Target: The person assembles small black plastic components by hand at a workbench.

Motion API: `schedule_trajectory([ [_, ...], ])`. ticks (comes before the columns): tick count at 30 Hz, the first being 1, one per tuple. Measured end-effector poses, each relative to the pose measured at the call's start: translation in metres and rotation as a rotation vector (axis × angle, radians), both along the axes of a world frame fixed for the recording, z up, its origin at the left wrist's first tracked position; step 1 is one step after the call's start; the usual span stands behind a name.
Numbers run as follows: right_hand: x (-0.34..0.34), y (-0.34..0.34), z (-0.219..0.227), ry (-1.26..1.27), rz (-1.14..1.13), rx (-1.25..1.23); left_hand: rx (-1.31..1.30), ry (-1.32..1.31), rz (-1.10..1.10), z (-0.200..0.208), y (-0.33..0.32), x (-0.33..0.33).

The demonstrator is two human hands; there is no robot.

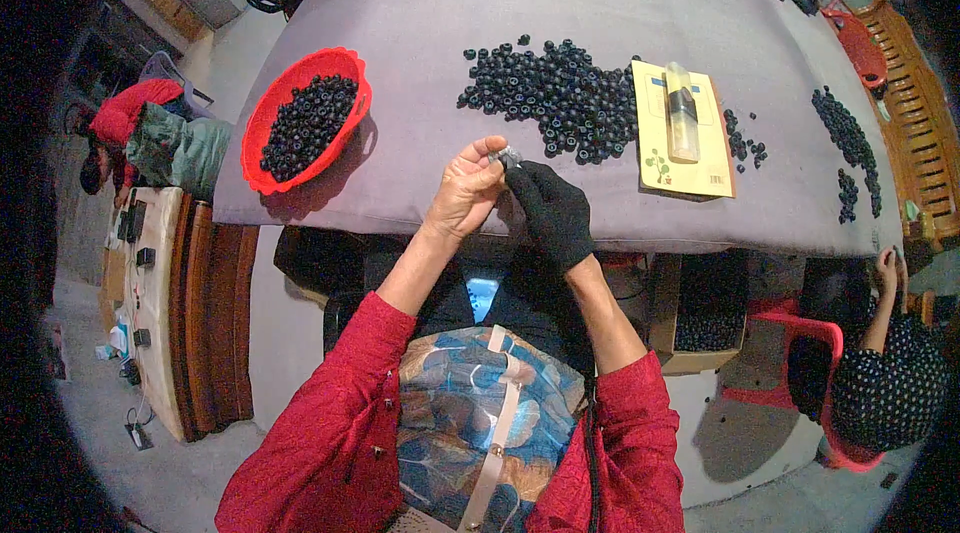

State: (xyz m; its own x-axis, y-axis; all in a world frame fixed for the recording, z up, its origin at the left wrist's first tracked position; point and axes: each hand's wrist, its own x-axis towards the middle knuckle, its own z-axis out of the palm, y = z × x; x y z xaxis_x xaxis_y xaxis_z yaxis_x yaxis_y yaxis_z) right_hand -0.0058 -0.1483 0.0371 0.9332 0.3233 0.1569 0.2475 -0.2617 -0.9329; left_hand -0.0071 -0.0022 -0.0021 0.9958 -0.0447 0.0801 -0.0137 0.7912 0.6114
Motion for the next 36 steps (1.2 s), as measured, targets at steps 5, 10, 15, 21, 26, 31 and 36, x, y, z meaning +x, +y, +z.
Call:
schedule_trajectory([
  [5,0.005,-0.006,-0.017,-0.139,0.081,-0.037,-0.054,-0.006,0.000,0.001,-0.002,0.001],
  [10,0.003,-0.003,-0.015,-0.143,0.068,-0.053,-0.048,-0.008,-0.001,0.004,-0.002,-0.001],
  [15,0.001,-0.003,-0.010,-0.055,0.044,0.018,-0.016,-0.008,-0.005,0.002,-0.001,0.000],
  [21,0.002,-0.003,-0.009,-0.009,0.029,-0.044,-0.037,-0.031,-0.032,-0.005,0.001,0.002],
  [26,0.003,-0.003,-0.011,-0.205,0.077,-0.046,-0.033,-0.025,-0.024,-0.005,0.001,0.002],
  [31,0.005,-0.006,-0.018,-0.270,0.099,-0.110,-0.024,-0.023,-0.016,0.001,-0.002,0.001],
  [36,0.005,-0.006,-0.012,-0.297,0.135,-0.146,0.017,-0.012,0.012,0.002,-0.001,0.000],
])
